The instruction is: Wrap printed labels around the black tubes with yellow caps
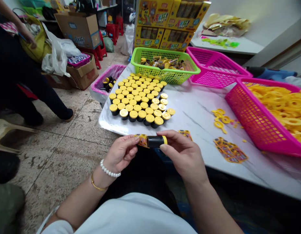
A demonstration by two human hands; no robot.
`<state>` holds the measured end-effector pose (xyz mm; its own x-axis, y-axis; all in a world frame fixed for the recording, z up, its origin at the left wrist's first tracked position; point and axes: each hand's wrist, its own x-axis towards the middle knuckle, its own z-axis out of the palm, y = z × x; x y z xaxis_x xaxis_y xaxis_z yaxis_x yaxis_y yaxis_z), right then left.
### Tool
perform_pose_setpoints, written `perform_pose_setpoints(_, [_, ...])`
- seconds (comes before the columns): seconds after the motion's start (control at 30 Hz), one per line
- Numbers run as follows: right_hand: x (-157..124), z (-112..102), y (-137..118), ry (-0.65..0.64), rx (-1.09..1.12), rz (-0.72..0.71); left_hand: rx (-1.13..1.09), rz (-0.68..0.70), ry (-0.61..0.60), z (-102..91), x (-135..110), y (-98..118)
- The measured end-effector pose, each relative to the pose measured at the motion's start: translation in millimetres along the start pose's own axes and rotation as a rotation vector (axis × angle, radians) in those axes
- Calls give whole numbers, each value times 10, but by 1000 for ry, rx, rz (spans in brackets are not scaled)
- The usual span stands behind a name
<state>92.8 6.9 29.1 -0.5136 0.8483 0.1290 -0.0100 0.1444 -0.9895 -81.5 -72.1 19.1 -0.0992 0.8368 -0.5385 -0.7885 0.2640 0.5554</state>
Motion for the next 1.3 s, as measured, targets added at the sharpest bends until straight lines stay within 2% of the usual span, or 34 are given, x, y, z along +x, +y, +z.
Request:
perform_pose_setpoints(0.23, [-23,18,-2,68,-404,-178,-63,-13,-67,-46,30,-17])
perform_pose_setpoints(0.33, [-53,51,-50,72,-485,-218,-29,31,-53,-59,49,-53])
perform_pose_setpoints(0.4, [-62,90,-61,33,-409,-155,25,106,-23,-52,30,-75])
perform_pose_setpoints(0.5, [-52,138,-11,-46,-151,-17,129,197,21,-43,-49,-100])
perform_pose_setpoints(0.6, [-35,136,82,-20,-23,-9,193,248,39,-76,-140,-118])
perform_pose_setpoints(0.73, [-37,89,159,33,-65,-127,223,429,103,-186,-173,-105])
perform_pose_setpoints(0.8, [-40,83,167,-5,-63,-183,265,471,34,-232,-149,-77])
perform_pose_setpoints(0.9, [-36,106,147,-130,-103,-251,350,355,-177,-256,-105,-31])
perform_pose_setpoints(0.93, [-34,115,132,-161,-157,-288,369,310,-214,-254,-96,-20])
perform_pose_setpoints(1.07, [-30,122,71,-163,-426,-465,402,293,-165,-226,-91,-7])
perform_pose_setpoints(1.2, [-41,120,100,-198,-513,-587,478,347,-156,-205,-67,-31])
perform_pose_setpoints(1.3, [-38,128,154,-175,-558,-706,455,355,-206,-218,-22,-31])
